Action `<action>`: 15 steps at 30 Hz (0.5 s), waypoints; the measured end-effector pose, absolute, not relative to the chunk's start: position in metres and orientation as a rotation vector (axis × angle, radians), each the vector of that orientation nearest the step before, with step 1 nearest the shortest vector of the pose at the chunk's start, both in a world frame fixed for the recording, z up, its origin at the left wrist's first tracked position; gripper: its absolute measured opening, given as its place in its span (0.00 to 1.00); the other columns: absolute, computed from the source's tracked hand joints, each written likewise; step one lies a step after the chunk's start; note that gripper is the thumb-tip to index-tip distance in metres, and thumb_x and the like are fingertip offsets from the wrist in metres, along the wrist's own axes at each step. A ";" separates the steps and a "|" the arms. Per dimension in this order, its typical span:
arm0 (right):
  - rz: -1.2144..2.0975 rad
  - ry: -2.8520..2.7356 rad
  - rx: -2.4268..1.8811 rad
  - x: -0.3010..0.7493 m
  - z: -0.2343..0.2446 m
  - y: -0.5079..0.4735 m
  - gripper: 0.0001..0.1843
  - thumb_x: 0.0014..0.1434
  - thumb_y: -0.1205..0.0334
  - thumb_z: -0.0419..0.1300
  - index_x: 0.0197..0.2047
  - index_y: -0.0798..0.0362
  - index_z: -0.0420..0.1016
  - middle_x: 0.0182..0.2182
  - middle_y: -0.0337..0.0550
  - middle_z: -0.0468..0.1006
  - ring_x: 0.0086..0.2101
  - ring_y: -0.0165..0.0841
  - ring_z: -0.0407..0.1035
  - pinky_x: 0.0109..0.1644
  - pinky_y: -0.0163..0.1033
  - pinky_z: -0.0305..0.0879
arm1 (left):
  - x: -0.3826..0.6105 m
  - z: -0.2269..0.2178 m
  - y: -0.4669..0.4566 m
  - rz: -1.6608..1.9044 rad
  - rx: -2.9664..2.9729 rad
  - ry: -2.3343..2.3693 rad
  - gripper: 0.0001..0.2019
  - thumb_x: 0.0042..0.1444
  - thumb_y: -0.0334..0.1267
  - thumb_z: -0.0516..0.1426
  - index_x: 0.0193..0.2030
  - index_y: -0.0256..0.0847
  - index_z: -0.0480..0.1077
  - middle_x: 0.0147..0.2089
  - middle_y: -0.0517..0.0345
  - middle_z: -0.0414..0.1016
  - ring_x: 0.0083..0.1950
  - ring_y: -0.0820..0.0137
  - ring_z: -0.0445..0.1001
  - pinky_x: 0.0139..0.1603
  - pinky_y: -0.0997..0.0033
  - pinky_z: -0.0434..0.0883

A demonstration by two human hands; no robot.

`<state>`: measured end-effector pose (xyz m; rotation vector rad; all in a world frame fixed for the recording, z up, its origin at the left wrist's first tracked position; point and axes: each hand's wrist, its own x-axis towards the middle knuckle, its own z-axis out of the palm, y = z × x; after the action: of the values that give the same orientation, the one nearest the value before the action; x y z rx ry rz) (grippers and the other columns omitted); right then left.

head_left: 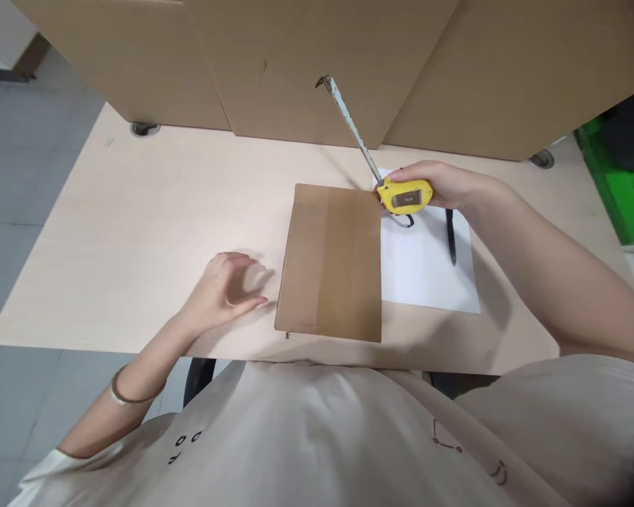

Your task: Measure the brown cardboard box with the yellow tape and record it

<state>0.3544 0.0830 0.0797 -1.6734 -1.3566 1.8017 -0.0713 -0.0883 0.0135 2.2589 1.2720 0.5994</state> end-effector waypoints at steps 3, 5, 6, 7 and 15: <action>1.789 -1.327 -1.674 0.352 0.081 0.076 0.09 0.64 0.58 0.64 0.38 0.55 0.79 0.36 0.48 0.82 0.34 0.35 0.77 0.42 0.39 0.73 | -0.081 0.017 -0.092 0.566 2.279 1.182 0.39 0.58 0.57 0.68 0.72 0.51 0.61 0.69 0.45 0.72 0.69 0.47 0.72 0.69 0.38 0.72; 1.778 -1.298 -1.644 0.350 0.080 0.071 0.10 0.65 0.57 0.63 0.38 0.55 0.77 0.35 0.47 0.81 0.33 0.35 0.75 0.42 0.39 0.73 | -0.077 0.015 -0.100 0.472 2.275 1.078 0.52 0.49 0.63 0.71 0.76 0.51 0.57 0.73 0.42 0.68 0.73 0.42 0.68 0.71 0.36 0.71; 1.763 -1.280 -1.631 0.349 0.079 0.069 0.11 0.66 0.56 0.61 0.37 0.55 0.77 0.34 0.48 0.80 0.32 0.35 0.75 0.42 0.40 0.73 | -0.071 0.012 -0.105 0.451 2.265 1.073 0.54 0.47 0.64 0.72 0.77 0.50 0.56 0.73 0.40 0.68 0.73 0.40 0.68 0.70 0.35 0.71; 1.741 -1.264 -1.625 0.348 0.078 0.067 0.13 0.67 0.54 0.60 0.36 0.55 0.76 0.33 0.48 0.80 0.32 0.35 0.75 0.41 0.40 0.72 | -0.065 0.008 -0.111 0.457 2.250 1.097 0.53 0.47 0.64 0.72 0.76 0.50 0.58 0.72 0.40 0.70 0.73 0.40 0.69 0.69 0.35 0.72; 1.616 -1.277 -1.550 0.353 0.073 0.050 0.15 0.64 0.48 0.63 0.35 0.52 0.76 0.32 0.45 0.79 0.31 0.34 0.71 0.33 0.37 0.68 | -0.043 -0.024 -0.131 0.834 1.788 1.326 0.23 0.65 0.50 0.64 0.64 0.50 0.74 0.63 0.49 0.80 0.63 0.54 0.79 0.64 0.50 0.77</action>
<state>0.3528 0.0501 0.0728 -1.5499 -1.2770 1.6155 -0.0426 -0.1307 -0.0241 1.7880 1.3257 0.8338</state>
